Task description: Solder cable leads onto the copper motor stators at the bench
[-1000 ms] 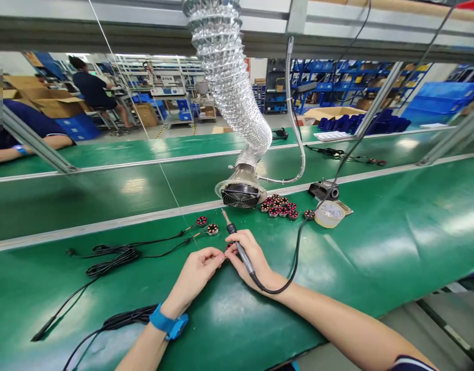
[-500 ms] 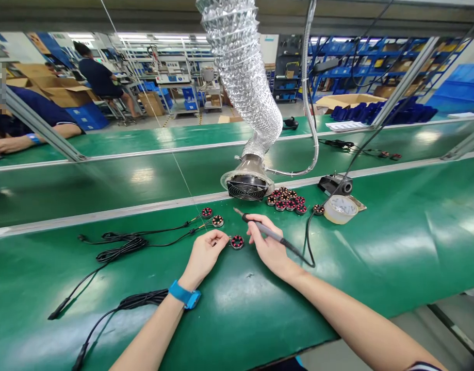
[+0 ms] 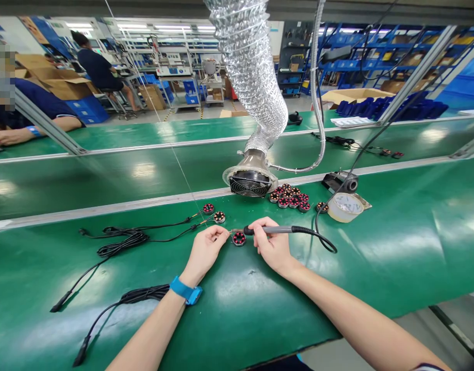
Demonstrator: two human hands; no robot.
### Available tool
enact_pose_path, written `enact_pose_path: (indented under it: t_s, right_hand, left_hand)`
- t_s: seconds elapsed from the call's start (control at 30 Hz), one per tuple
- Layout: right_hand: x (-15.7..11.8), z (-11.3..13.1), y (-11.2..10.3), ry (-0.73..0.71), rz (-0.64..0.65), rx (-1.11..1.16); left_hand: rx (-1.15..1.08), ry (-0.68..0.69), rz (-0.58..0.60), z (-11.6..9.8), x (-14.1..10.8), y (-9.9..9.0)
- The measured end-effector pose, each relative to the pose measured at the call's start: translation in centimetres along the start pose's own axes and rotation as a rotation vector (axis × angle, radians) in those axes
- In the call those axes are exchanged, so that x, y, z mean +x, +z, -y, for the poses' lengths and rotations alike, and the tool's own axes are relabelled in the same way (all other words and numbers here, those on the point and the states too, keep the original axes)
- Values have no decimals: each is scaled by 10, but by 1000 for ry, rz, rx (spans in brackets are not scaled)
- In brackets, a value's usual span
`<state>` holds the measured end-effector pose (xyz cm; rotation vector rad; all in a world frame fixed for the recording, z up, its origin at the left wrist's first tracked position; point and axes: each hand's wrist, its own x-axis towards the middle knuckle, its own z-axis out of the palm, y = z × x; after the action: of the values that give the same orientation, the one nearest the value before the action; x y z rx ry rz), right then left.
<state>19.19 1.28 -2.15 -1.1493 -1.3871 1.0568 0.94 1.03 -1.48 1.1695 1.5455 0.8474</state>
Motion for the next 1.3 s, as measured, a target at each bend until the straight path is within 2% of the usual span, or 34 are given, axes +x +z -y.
enact_pose_path:
  t_s: [0.23,0.57,1.17,1.3]
  right_hand:
    - [1,2,1,-3,22,-7]
    - [0,3,0,1,-47,27]
    - [-1,2,2,-3,-64,-8]
    - [1,4,4,-14,-20,-29]
  left_hand:
    - [9,-3,-2,3,0,-1]
    - [6,-7,1,2,0,0]
    - [16,-12,1,0,-1,0]
    - [16,-3,8,0,0,0]
